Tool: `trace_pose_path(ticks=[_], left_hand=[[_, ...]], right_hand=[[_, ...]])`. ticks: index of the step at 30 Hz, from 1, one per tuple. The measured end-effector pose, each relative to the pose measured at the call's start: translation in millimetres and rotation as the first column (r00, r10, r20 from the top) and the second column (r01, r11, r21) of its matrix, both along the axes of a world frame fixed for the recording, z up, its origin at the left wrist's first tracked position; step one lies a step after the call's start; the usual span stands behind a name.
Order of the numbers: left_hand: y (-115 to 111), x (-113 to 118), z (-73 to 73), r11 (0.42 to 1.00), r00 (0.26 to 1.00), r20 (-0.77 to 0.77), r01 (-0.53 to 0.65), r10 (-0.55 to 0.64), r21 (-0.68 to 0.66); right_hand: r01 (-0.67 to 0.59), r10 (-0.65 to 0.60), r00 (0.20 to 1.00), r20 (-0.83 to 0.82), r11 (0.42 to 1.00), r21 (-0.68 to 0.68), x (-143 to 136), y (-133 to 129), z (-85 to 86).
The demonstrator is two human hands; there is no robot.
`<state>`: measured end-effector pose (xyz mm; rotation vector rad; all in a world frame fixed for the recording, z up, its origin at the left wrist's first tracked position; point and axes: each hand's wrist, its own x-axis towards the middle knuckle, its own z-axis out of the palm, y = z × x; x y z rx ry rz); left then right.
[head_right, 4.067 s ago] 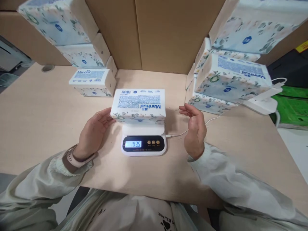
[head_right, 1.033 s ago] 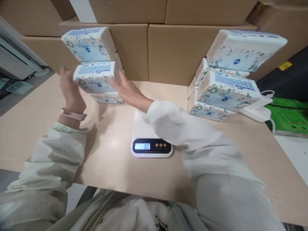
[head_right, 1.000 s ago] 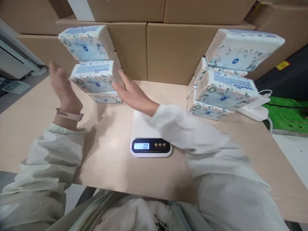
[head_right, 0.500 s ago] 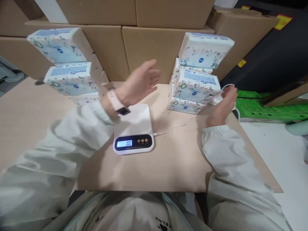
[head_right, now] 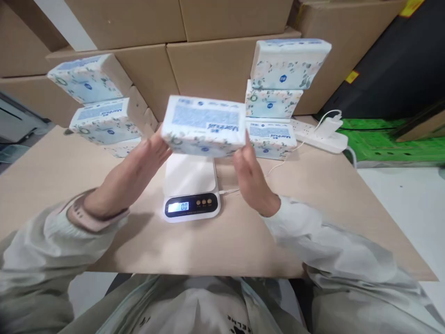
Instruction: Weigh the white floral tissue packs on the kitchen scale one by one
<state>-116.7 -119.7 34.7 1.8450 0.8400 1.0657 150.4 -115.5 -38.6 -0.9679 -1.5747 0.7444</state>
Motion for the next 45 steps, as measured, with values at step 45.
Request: trace_pose_path(ticks=[45], left_hand=[[-36.2, -65.4, -90.0, 0.891, 0.894, 0.087, -0.422, 0.44, -0.17]], right_hand=[[0.138, -0.143, 0.988, 0.05, 0.986, 0.096, -22.2, -22.1, -48.1]])
